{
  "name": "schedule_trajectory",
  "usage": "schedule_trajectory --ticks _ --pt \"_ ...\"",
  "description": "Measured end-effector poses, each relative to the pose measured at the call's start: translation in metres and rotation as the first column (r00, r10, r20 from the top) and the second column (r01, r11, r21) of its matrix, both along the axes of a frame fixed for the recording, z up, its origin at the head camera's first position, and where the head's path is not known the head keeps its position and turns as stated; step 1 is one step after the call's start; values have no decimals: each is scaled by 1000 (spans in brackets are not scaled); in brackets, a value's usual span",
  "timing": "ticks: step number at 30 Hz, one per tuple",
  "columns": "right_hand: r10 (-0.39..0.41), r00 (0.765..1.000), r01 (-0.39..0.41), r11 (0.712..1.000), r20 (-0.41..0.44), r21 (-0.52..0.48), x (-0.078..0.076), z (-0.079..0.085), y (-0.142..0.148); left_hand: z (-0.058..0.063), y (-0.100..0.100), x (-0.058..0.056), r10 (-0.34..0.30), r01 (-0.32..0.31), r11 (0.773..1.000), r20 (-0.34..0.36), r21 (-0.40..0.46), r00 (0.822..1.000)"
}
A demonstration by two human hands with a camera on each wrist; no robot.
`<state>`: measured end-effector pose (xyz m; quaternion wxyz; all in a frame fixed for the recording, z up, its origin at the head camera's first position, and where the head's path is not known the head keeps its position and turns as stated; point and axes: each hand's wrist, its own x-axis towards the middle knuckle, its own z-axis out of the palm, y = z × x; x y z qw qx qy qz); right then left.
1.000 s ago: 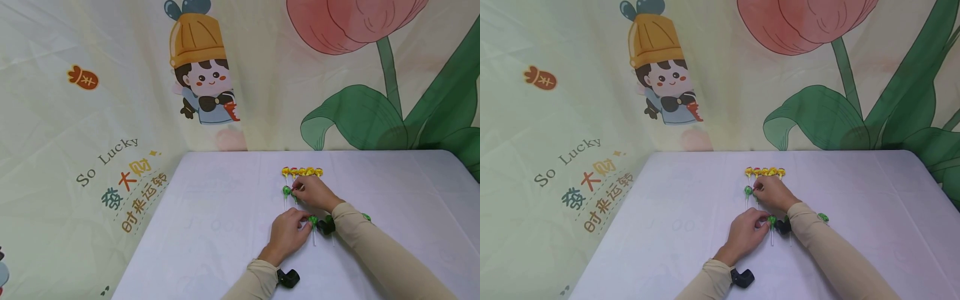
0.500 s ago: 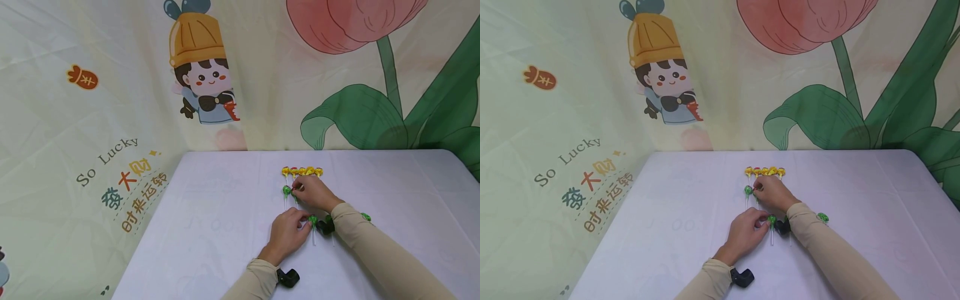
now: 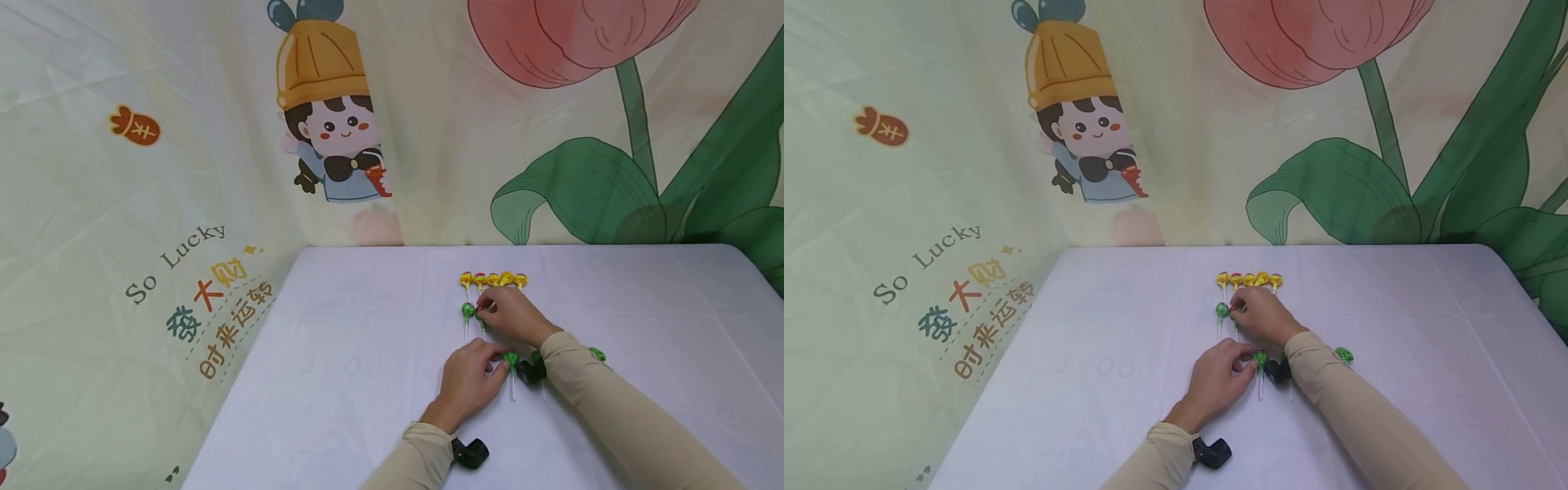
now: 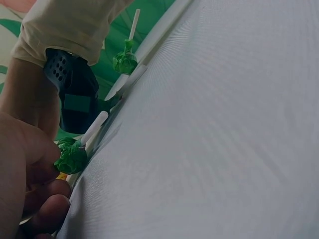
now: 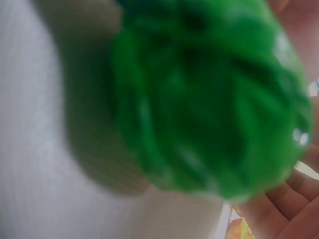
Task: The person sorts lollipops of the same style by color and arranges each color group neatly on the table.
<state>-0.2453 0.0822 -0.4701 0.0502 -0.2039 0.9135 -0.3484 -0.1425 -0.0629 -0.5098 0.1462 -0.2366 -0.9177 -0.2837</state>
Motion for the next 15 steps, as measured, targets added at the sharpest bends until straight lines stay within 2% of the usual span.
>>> schedule_trajectory --ticks 15 --pt "-3 1000 3 1000 -20 -2 0 -3 0 1 0 0 7 -7 1000 14 7 1000"
